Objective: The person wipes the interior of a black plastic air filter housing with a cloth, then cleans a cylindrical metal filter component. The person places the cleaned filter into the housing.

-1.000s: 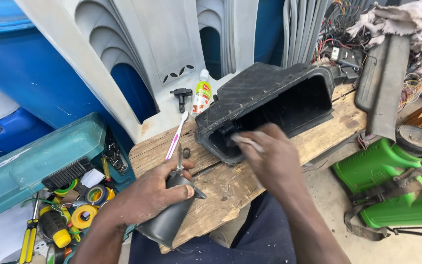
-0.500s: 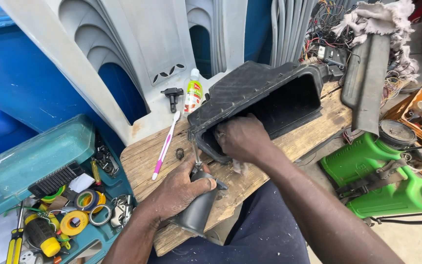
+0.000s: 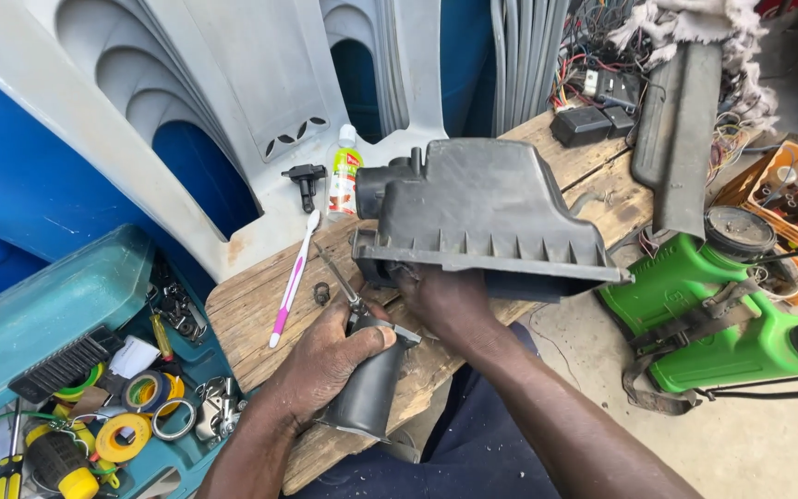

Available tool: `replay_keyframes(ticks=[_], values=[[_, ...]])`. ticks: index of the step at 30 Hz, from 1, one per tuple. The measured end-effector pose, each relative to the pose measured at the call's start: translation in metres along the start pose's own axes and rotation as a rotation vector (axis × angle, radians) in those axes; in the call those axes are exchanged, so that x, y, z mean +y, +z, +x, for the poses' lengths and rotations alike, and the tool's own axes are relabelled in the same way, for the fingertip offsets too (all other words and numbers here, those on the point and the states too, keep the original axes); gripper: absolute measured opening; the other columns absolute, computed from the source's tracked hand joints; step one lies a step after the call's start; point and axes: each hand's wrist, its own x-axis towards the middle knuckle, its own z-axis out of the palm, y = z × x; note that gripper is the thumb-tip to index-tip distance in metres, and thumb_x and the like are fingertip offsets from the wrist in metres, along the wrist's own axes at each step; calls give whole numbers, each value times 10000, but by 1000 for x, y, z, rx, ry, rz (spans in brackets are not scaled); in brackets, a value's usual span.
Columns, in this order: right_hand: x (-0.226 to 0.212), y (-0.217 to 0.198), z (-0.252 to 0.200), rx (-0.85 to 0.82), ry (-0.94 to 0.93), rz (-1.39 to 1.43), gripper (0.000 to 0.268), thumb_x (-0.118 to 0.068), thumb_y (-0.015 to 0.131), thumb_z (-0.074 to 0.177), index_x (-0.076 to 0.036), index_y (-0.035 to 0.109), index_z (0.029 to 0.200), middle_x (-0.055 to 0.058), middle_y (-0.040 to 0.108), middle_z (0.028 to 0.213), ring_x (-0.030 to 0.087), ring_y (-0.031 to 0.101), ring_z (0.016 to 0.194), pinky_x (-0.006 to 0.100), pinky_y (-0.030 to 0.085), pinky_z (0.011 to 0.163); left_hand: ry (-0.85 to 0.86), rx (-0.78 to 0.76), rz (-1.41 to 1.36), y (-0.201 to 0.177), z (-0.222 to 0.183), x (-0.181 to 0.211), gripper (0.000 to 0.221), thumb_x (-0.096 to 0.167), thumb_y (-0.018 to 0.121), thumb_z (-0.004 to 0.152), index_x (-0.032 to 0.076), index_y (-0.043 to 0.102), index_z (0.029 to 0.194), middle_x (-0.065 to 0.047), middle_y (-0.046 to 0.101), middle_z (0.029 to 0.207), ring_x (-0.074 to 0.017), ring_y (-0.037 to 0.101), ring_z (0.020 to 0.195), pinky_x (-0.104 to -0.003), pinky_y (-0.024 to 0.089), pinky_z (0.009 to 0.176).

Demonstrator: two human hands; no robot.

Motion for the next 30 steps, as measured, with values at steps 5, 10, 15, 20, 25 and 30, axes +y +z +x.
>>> replay_keyframes(ticks=[5,10,15,20,25,30], values=[[-16,-25,-33,-309,-192,-362,746,91,542,759,-281,687,1390,-14,720,1443,205,738,1128,362,617,792,-23,22,14,2,-1,6,357,284,716,822,137,668,1143,-143,778,977,-263,736,745,-373,585,655],[-9,-59,-57,-204,265,124,444,-479,585,1006,-331,689,1412,6,841,1170,164,685,817,308,581,734,12,63,81,-9,-5,1,568,398,700,784,160,623,1294,47,547,1461,-219,766,935,-359,602,712],[12,-32,-69,-65,-59,601,230,-204,726,975,-82,842,1132,29,843,1015,144,747,919,322,582,835,220,114,218,-31,-5,-16,512,528,719,728,220,678,1136,122,325,1827,-133,474,1559,-411,565,1016],[12,-9,-90,164,-168,814,369,-142,671,982,-29,778,1316,83,793,965,153,665,695,308,540,583,639,-87,234,-40,-32,-11,1117,214,736,772,148,176,1736,23,525,1373,-109,620,976,-294,522,884],[9,-24,-113,165,-491,696,421,-163,639,986,-13,736,1368,90,755,1207,188,718,1061,310,562,856,600,-124,383,-39,-49,0,1175,47,752,766,216,93,1724,-35,480,1527,-85,602,675,-254,547,610],[30,-9,-111,165,-526,647,403,-114,720,950,-50,740,1347,86,748,1133,167,725,1018,287,591,864,855,-104,462,-44,-31,-16,1151,333,782,784,74,150,1710,-95,466,1519,-261,437,1498,-412,304,1266]])
